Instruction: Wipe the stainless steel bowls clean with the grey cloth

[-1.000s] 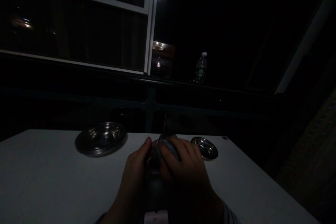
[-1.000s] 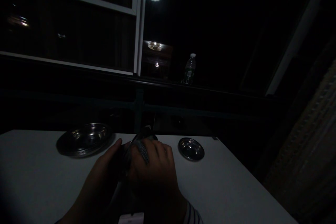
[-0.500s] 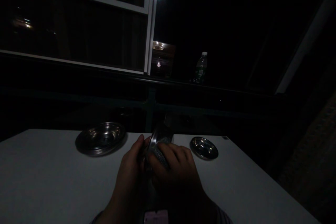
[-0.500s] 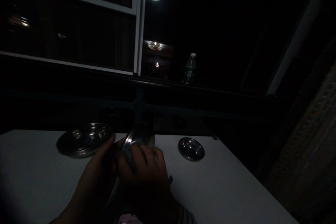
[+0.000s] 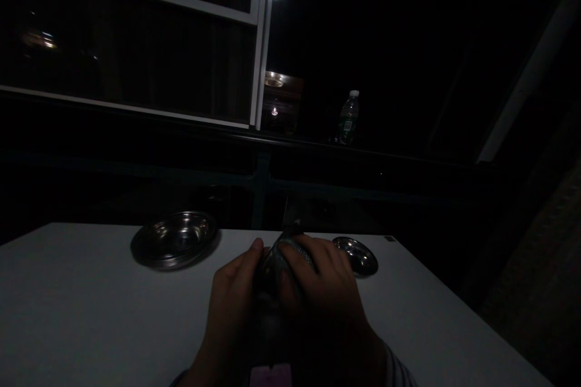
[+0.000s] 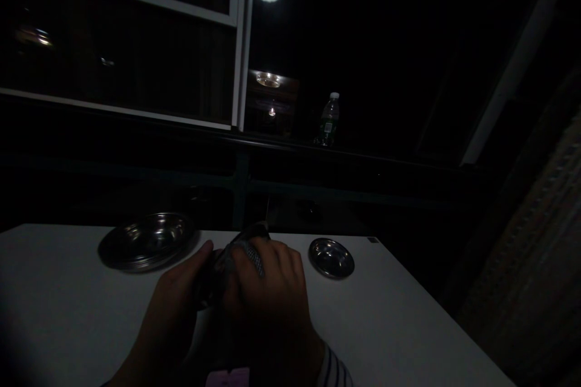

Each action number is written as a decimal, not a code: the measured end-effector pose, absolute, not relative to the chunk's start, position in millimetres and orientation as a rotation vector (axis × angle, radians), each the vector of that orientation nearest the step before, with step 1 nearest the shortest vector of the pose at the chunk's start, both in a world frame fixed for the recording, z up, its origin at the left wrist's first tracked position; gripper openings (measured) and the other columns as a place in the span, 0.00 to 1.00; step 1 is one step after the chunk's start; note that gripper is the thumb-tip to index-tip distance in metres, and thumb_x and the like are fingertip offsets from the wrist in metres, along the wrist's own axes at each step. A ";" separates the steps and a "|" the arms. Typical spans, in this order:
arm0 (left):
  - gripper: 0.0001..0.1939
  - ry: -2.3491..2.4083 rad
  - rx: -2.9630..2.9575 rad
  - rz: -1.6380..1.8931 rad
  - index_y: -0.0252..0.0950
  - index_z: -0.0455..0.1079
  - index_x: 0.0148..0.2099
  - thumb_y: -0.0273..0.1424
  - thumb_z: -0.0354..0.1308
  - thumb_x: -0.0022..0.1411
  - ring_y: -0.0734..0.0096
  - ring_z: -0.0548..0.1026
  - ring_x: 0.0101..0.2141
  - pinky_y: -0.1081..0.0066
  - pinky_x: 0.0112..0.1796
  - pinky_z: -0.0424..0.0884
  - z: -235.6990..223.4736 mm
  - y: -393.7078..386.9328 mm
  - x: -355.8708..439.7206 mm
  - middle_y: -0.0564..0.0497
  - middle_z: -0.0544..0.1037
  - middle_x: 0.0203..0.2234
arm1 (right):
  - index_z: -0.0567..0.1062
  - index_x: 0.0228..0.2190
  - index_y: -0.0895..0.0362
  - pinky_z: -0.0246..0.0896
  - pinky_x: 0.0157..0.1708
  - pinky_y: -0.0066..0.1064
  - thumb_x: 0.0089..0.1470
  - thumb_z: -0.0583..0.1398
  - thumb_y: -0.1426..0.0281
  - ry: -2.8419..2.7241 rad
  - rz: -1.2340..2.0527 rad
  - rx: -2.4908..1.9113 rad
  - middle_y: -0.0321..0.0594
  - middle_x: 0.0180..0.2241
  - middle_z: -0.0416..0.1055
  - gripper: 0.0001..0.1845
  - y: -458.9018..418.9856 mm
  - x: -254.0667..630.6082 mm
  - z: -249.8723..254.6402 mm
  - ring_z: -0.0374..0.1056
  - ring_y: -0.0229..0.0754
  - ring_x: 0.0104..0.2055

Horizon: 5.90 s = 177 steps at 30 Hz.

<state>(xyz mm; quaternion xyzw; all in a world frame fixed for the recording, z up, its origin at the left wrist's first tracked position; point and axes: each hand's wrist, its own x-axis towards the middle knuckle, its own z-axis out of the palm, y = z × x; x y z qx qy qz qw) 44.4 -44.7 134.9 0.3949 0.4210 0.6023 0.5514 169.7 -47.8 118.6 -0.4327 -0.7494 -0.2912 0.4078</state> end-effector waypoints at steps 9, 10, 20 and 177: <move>0.17 1.059 0.944 1.449 0.35 0.64 0.15 0.39 0.57 0.48 0.77 0.60 0.16 0.77 0.18 0.56 133.6 -50.4 46.4 0.57 0.64 0.11 | 0.69 0.44 0.56 0.58 0.44 0.37 0.54 0.53 0.70 -1.872 -0.275 -1.253 0.42 0.42 0.68 0.15 -45.8 193.8 129.5 0.62 0.42 0.45; 0.17 1.055 0.947 1.442 0.34 0.64 0.15 0.39 0.57 0.48 0.77 0.60 0.16 0.77 0.18 0.56 133.2 -50.2 46.3 0.56 0.63 0.10 | 0.69 0.44 0.56 0.58 0.44 0.37 0.54 0.52 0.70 -1.870 -0.240 -1.271 0.42 0.42 0.68 0.15 -44.7 195.7 130.1 0.62 0.42 0.45; 0.15 1.002 1.067 1.438 0.34 0.64 0.17 0.37 0.58 0.49 0.76 0.62 0.18 0.76 0.20 0.58 126.8 -46.8 46.3 0.56 0.64 0.13 | 0.69 0.45 0.55 0.57 0.45 0.37 0.54 0.53 0.71 -1.907 -0.273 -1.232 0.41 0.43 0.68 0.15 -45.0 192.8 128.2 0.62 0.42 0.45; 0.20 1.025 0.972 1.324 0.33 0.67 0.19 0.46 0.58 0.45 0.73 0.66 0.17 0.75 0.19 0.61 124.3 -45.7 55.7 0.55 0.68 0.12 | 0.71 0.39 0.57 0.58 0.39 0.36 0.51 0.53 0.72 -1.790 -0.370 -1.177 0.43 0.37 0.67 0.13 -44.4 189.3 124.1 0.61 0.43 0.40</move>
